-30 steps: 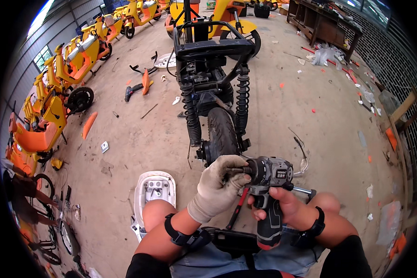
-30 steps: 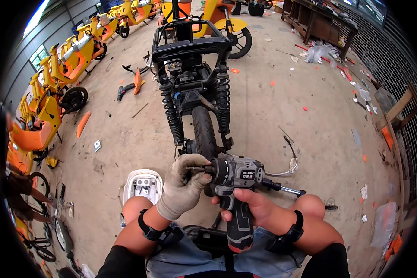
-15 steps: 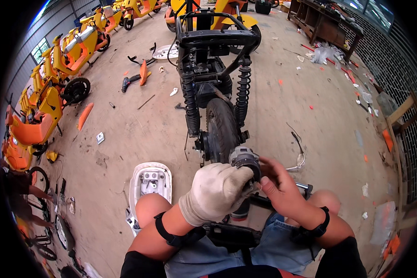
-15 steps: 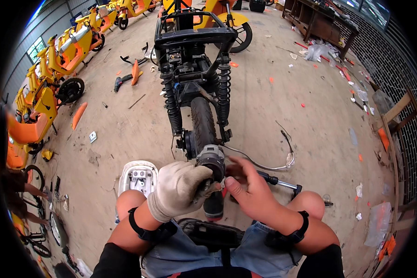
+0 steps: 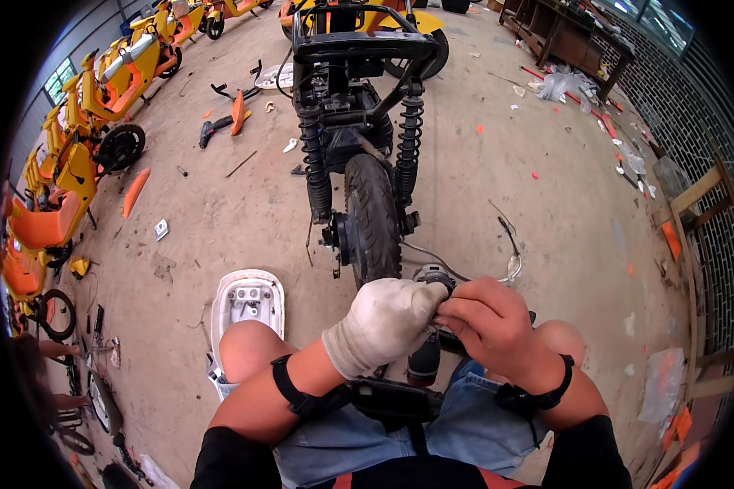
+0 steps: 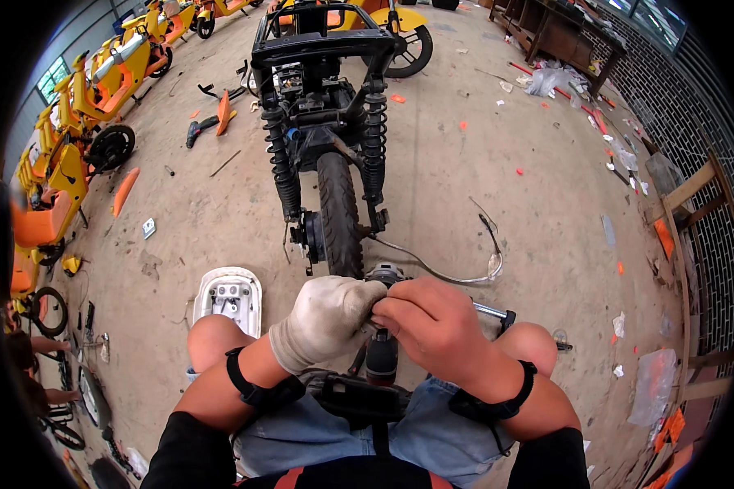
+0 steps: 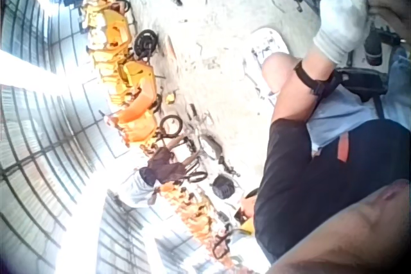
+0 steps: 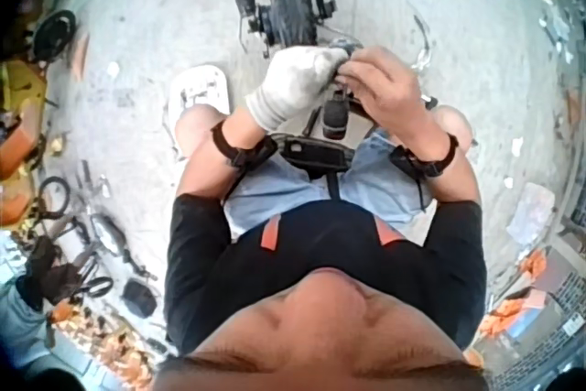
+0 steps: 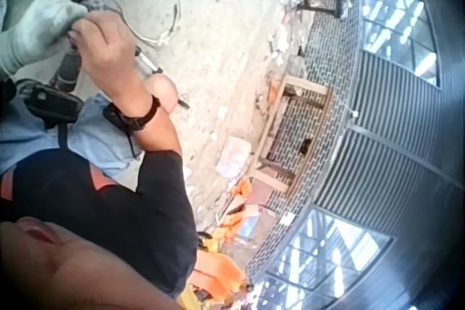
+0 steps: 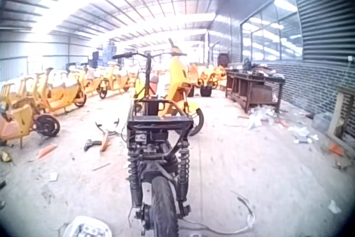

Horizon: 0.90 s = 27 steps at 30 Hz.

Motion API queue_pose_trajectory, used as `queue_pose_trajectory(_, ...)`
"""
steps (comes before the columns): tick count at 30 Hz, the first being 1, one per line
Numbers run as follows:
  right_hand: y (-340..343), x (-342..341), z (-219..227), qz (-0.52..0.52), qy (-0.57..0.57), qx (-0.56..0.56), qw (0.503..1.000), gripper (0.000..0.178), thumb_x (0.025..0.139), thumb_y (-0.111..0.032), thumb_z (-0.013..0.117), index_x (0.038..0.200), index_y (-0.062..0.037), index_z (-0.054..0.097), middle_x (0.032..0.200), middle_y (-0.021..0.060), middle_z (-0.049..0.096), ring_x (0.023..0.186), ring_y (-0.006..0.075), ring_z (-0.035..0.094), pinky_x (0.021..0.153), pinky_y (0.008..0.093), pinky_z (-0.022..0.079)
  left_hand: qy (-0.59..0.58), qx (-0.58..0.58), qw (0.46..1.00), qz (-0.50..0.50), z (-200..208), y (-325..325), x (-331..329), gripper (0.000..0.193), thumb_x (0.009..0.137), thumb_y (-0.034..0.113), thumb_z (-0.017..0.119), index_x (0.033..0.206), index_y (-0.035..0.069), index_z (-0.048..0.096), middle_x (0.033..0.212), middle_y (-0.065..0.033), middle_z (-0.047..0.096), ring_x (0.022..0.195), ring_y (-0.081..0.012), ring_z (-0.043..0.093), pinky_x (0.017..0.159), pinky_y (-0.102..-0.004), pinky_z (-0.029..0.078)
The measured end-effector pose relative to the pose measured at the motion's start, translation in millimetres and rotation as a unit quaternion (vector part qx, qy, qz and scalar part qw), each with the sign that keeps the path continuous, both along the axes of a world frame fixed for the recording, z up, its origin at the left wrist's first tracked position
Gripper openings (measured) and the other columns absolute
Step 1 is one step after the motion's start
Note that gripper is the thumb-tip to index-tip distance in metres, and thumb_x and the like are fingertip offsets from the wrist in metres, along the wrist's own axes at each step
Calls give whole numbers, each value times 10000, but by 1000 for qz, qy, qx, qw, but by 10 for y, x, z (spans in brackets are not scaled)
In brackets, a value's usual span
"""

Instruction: The person sits on the floor in a workshop and assembles a scooter's front fork. They use a cordless impact driver to tighten bolts on the fork assembly and a hammer to tap a component into place.

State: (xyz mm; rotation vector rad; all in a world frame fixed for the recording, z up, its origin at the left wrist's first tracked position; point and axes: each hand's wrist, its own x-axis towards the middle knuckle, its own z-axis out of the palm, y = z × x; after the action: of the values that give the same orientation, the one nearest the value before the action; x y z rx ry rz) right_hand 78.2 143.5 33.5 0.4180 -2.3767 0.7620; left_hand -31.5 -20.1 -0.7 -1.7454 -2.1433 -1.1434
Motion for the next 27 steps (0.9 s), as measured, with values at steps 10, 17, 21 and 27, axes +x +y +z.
queue_pose_trajectory(10,129,49,-72,45,65,38,996,261,628,31,747,866,-53,679,865,76,633,737,270,650,608,365,502,-10,1,1000,-17,51,94,96,212,824,189,702,978,79,606,716,-76,640,678,-280,674,607,-390,534)
queue_pose_trajectory(17,122,125,-280,35,-4,17,999,319,640,103,698,914,-47,633,886,103,615,737,288,611,620,377,492,-27,-2,1000,-6,-95,22,122,99,840,165,641,896,92,604,735,-81,648,679,-281,684,599,-401,541)
queue_pose_trajectory(21,62,207,-173,26,-15,29,999,257,705,133,638,886,-42,583,901,122,594,760,275,591,655,356,480,6,2,1000,-20,26,-42,171,104,861,162,603,891,63,603,732,-96,662,686,-283,696,586,-404,545)
queue_pose_trajectory(27,-194,161,-99,8,46,19,999,146,859,55,569,825,-54,477,887,116,541,729,254,546,639,338,453,0,-99,995,-14,-32,-164,80,163,854,176,602,919,32,645,732,-123,681,709,-302,713,587,-420,559)
